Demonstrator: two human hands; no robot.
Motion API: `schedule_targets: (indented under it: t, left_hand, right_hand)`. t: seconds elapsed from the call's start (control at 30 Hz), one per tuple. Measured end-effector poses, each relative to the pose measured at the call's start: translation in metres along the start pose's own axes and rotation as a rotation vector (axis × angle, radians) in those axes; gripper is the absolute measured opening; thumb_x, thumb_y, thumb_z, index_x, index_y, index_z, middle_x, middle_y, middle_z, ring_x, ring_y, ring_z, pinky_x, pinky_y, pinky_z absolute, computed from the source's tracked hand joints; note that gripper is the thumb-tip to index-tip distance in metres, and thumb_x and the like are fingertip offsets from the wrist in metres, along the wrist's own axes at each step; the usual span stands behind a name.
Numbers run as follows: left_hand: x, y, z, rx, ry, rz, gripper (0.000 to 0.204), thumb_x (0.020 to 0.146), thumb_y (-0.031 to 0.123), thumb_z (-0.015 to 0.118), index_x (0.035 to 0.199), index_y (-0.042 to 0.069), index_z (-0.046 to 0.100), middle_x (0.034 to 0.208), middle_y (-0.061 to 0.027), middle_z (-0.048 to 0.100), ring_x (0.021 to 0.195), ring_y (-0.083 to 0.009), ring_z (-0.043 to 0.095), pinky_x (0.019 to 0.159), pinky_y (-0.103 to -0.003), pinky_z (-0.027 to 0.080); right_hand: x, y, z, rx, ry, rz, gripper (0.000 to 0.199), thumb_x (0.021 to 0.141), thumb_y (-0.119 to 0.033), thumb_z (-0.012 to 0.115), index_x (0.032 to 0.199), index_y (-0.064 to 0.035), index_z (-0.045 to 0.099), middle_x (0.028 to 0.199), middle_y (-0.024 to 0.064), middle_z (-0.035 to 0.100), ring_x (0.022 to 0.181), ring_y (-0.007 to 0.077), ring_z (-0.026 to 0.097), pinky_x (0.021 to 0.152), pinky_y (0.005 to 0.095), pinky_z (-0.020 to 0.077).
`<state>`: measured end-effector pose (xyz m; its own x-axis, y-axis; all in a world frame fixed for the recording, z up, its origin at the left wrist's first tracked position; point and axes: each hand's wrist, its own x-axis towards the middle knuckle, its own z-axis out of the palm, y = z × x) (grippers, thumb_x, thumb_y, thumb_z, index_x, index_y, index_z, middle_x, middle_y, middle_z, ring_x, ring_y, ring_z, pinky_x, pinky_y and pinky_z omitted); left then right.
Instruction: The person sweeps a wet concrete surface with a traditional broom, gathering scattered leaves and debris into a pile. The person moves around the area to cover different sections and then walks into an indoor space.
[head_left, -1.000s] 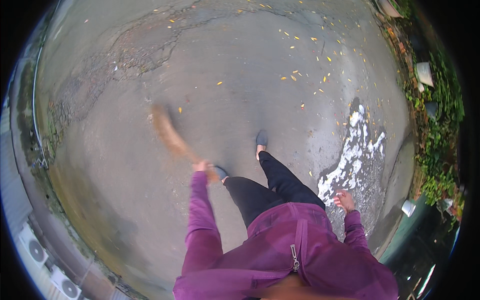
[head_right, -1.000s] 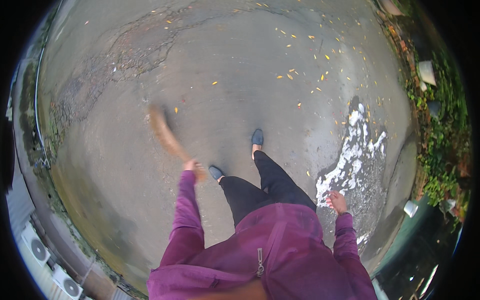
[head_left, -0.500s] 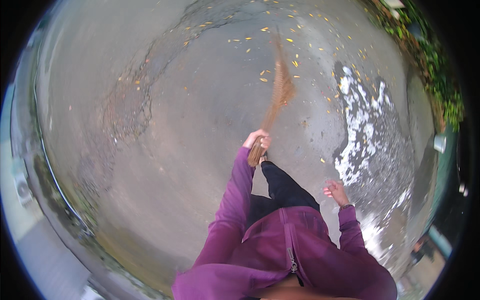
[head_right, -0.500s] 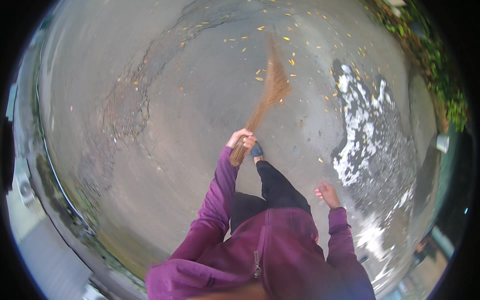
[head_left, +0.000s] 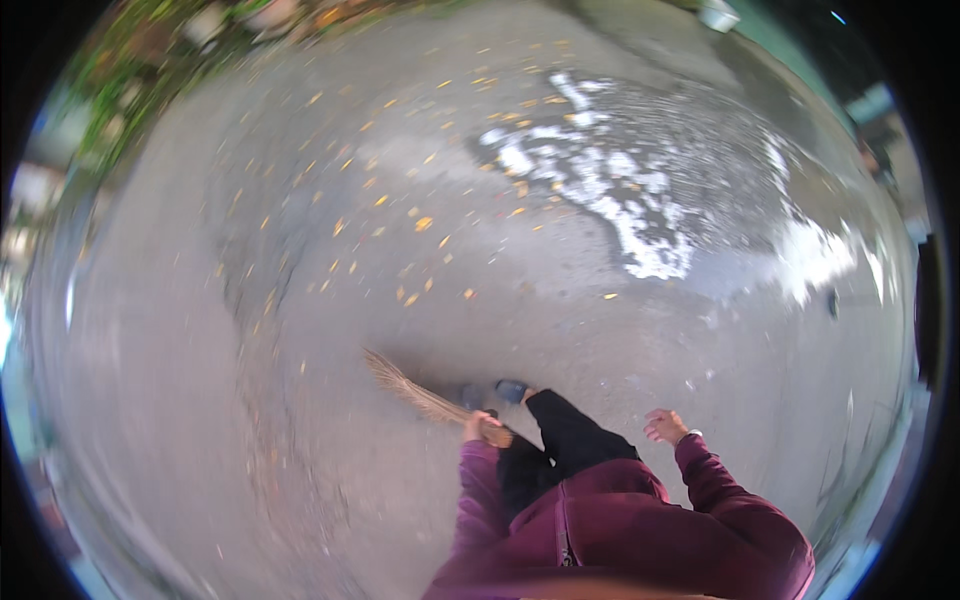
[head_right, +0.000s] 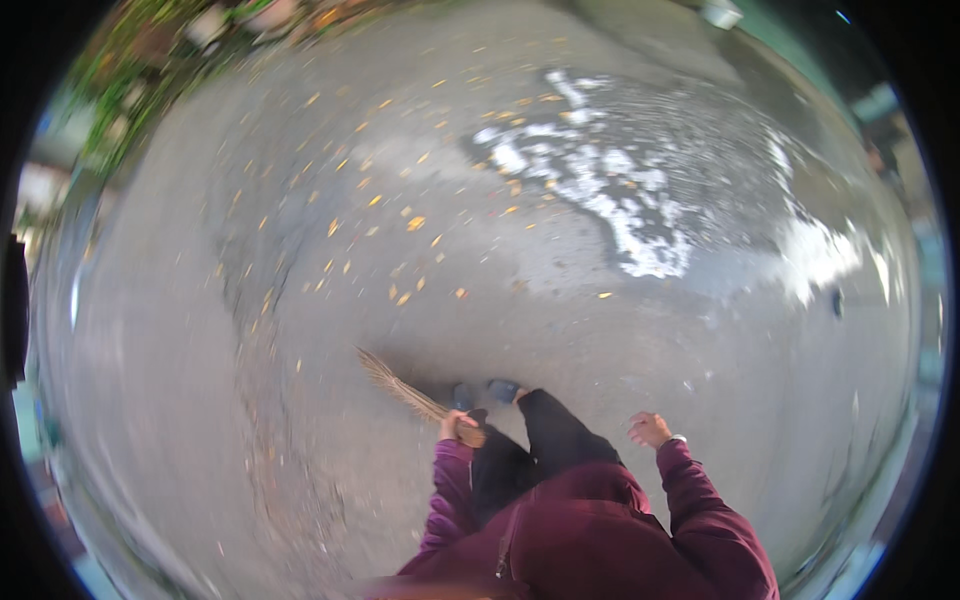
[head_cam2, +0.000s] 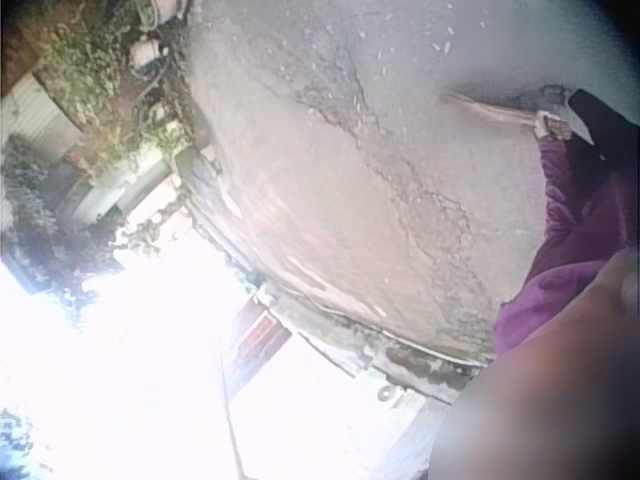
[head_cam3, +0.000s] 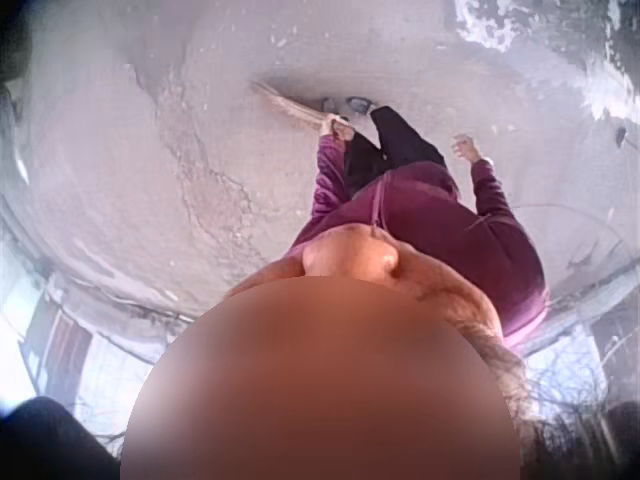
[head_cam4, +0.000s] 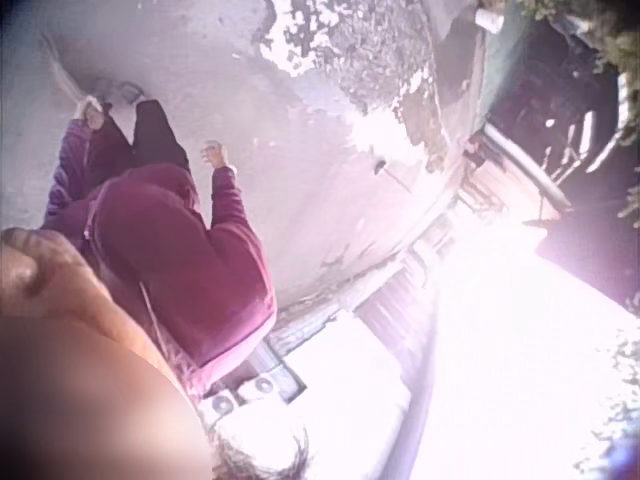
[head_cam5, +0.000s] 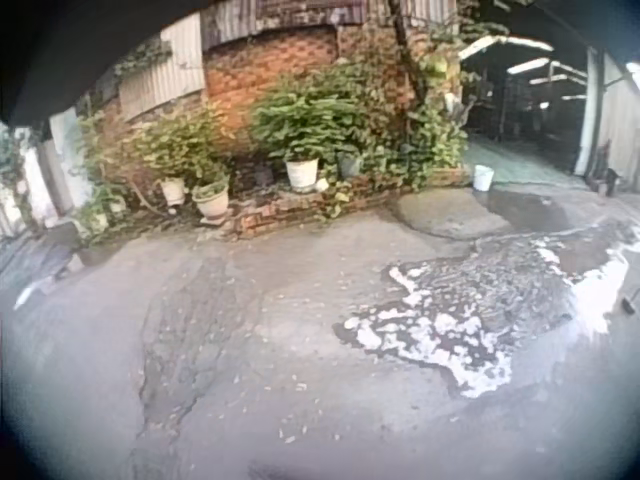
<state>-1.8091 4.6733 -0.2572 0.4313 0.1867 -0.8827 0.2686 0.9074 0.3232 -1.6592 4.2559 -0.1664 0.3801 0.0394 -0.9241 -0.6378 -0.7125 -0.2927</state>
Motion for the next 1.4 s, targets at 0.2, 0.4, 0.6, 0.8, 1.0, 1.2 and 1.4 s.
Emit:
schedule_targets:
  t: [0.2, 0.4, 0.6, 0.8, 1.0, 1.2, 1.4]
  left_hand:
    - [0.093, 0.052, 0.143, 0.18, -0.41, -0.079, 0.015, 0.072, 0.011, 0.05, 0.058, 0.01, 0.046, 0.051, -0.0047, 0.049, 0.045, -0.0162, 0.049, 0.048, -0.029, 0.043]
    - [0.04, 0.165, 0.077, -0.068, -0.594, -0.538, 0.015, 0.08, 0.021, 0.043, 0.068, 0.014, 0.038, 0.047, 0.0058, 0.029, 0.036, -0.0018, 0.03, 0.031, -0.019, 0.031]
    - [0.052, 0.136, 0.054, 0.434, -0.393, -0.462, 0.011, 0.07, 0.01, 0.05, 0.065, 0.006, 0.041, 0.053, -0.0026, 0.04, 0.044, -0.0139, 0.041, 0.041, -0.025, 0.035]
    - [0.117, 0.159, 0.173, 0.413, -0.368, -0.944, 0.018, 0.068, 0.017, 0.053, 0.055, 0.009, 0.044, 0.051, -0.0022, 0.047, 0.048, -0.017, 0.049, 0.047, -0.026, 0.045]
    - [-0.005, 0.086, 0.153, 1.381, -0.54, -0.304, 0.014, 0.063, 0.001, 0.053, 0.056, 0.007, 0.042, 0.05, -0.0066, 0.045, 0.047, -0.0204, 0.049, 0.047, -0.03, 0.045]
    - [-0.106, 0.021, 0.163, 1.568, -0.781, -0.608, 0.021, 0.074, 0.007, 0.052, 0.092, 0.003, 0.044, 0.059, -0.0078, 0.047, 0.047, -0.0184, 0.049, 0.043, -0.033, 0.045]
    - [-0.088, -0.082, 0.151, 1.504, -1.292, -1.045, 0.028, 0.08, 0.019, 0.056, 0.102, 0.008, 0.043, 0.061, -0.006, 0.053, 0.038, -0.0142, 0.048, 0.033, -0.026, 0.04]
  right_hand:
    - [-0.058, 0.038, 0.064, -0.001, 0.095, 0.089, 0.031, 0.078, -0.01, 0.044, 0.108, -0.0051, 0.053, 0.081, 0.0086, 0.064, 0.069, 0.0161, 0.062, 0.059, 0.0278, 0.0516]
    - [-0.084, 0.039, 0.154, 0.263, 0.179, 0.042, 0.036, 0.075, -0.013, 0.049, 0.11, -0.0052, 0.053, 0.079, 0.0077, 0.065, 0.067, 0.0156, 0.062, 0.057, 0.0266, 0.0505]
    - [-0.094, 0.057, 0.234, -0.013, 0.279, -0.078, 0.037, 0.074, -0.014, 0.046, 0.109, -0.0065, 0.055, 0.09, 0.0105, 0.064, 0.078, 0.0163, 0.062, 0.065, 0.029, 0.0507]
    - [-0.151, 0.103, 0.265, 0.663, 0.401, 0.05, 0.036, 0.077, -0.01, 0.042, 0.111, -0.0051, 0.052, 0.09, 0.0096, 0.064, 0.077, 0.0168, 0.063, 0.068, 0.0287, 0.051]
    - [-0.199, 0.109, 0.29, 1.412, 0.865, -0.283, 0.034, 0.085, -0.009, 0.037, 0.118, -0.0008, 0.043, 0.094, 0.0135, 0.061, 0.081, 0.0239, 0.061, 0.071, 0.0329, 0.0499]
    - [-0.142, 0.0, 0.258, 1.863, 0.171, -0.211, 0.073, 0.084, -0.043, 0.045, 0.135, -0.0058, 0.007, 0.118, 0.0194, 0.047, 0.11, 0.0299, 0.044, 0.084, 0.0487, 0.0413]
    - [-0.077, -0.03, 0.256, 2.243, 0.281, -0.365, 0.014, 0.081, -0.017, 0.051, 0.085, -0.0036, 0.051, 0.074, 0.007, 0.055, 0.063, 0.02, 0.056, 0.055, 0.0339, 0.0498]
